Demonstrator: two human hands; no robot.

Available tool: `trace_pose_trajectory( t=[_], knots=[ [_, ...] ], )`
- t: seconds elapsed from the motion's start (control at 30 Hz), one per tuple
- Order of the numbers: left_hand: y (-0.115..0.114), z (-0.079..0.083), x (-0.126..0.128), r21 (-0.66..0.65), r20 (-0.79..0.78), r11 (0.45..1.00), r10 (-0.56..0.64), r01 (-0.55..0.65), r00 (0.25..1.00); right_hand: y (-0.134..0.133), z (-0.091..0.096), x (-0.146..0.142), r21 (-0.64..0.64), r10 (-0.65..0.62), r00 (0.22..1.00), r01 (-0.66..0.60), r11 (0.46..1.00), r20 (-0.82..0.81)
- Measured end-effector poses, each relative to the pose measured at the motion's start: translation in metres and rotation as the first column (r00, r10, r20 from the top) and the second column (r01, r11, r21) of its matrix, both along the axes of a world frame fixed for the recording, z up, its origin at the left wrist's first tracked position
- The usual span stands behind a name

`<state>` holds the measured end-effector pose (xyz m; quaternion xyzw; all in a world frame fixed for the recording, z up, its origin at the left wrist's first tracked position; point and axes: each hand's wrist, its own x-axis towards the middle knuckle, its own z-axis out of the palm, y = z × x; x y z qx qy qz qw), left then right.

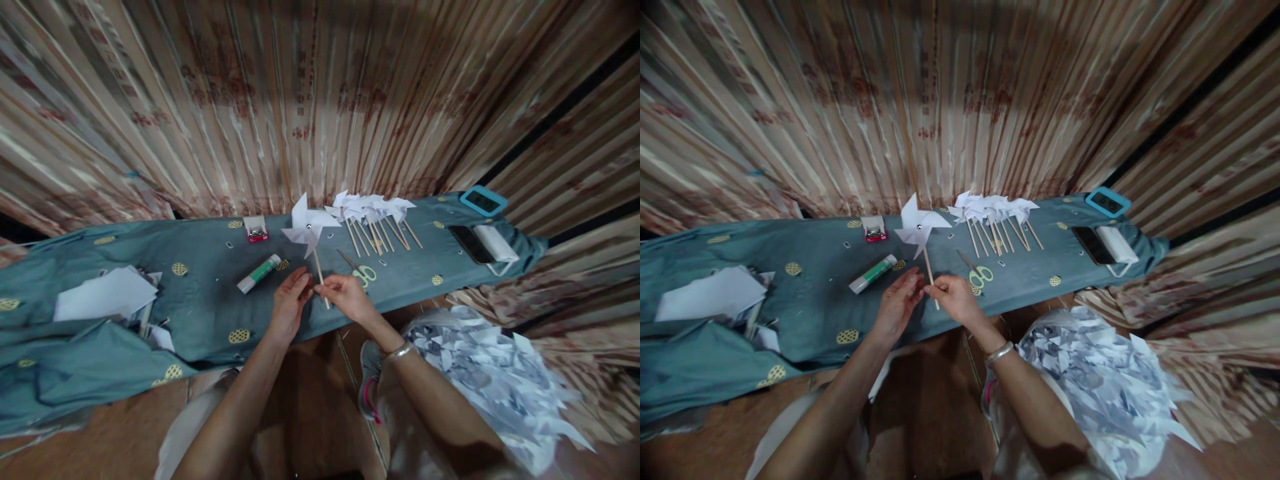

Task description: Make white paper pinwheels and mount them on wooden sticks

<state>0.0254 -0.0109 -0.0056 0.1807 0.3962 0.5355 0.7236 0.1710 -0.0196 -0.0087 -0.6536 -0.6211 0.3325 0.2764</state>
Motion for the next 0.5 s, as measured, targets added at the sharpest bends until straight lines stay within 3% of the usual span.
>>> trace_pose_trajectory(
  t=[0.23,0.37,0.5],
  knots=[
    [-0.004,-0.004,-0.004,-0.057,-0.04,0.998,-0.014,0.012,0.999,0.079,0.031,0.056,-0.038,-0.106,0.941,0.125,0.991,0.321],
    [-0.006,-0.004,-0.004,-0.08,-0.062,0.996,-0.038,0.033,0.997,0.109,0.033,0.07,-0.113,-0.11,0.87,0.186,0.976,0.48],
    [-0.007,-0.004,-0.005,-0.082,-0.063,0.996,-0.046,0.041,0.997,0.123,0.027,0.074,-0.168,-0.092,0.817,0.226,0.96,0.569]
  ],
)
